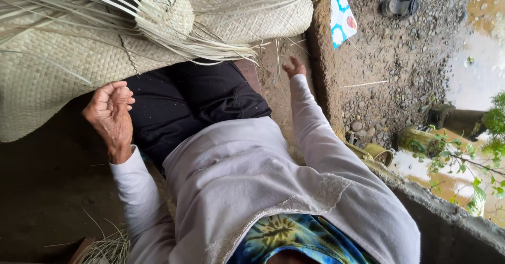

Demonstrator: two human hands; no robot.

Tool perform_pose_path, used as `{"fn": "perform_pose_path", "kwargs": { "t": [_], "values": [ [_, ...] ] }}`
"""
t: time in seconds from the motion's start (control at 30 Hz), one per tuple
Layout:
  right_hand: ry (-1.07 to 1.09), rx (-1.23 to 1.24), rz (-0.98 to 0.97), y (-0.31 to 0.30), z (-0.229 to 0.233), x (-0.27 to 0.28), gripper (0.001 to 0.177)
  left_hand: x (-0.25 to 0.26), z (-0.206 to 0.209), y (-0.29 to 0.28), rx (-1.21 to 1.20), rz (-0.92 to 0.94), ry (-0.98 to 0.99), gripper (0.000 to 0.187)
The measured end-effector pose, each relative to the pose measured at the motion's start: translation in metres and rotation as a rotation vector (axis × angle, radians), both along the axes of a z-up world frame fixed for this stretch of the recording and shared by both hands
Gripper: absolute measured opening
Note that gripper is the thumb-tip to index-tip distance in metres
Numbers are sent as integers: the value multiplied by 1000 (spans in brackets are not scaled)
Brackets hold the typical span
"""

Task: The person is weaving thin natural fiber strips into a large mat, using their hands to interlace the material.

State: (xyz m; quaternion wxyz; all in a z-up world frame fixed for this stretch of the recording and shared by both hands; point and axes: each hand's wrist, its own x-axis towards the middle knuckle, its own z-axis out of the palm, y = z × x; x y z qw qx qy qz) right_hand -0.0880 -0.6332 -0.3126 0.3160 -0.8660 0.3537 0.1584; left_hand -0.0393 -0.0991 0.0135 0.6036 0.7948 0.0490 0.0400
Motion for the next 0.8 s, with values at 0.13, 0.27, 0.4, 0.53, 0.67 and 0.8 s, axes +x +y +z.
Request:
{"fn": "perform_pose_path", "kwargs": {
  "t": [0.13,0.27,0.4,0.53,0.67,0.8],
  "values": [
    [-741,255,-599,-18,45,48,34,3,1,-2,79,47,-102,16],
    [-951,152,-729,-2,165,100,29,9,6,-9,161,26,-191,15],
    [-1257,22,-212,15,220,147,26,18,18,-26,184,1,-228,14],
    [-1116,-46,222,38,250,188,7,26,32,-42,238,-113,-333,12],
    [-1039,-258,421,45,254,220,16,31,47,-52,266,-182,-335,10],
    [-1013,-287,470,29,235,238,16,34,48,-52,286,-190,-330,11]
  ]
}}
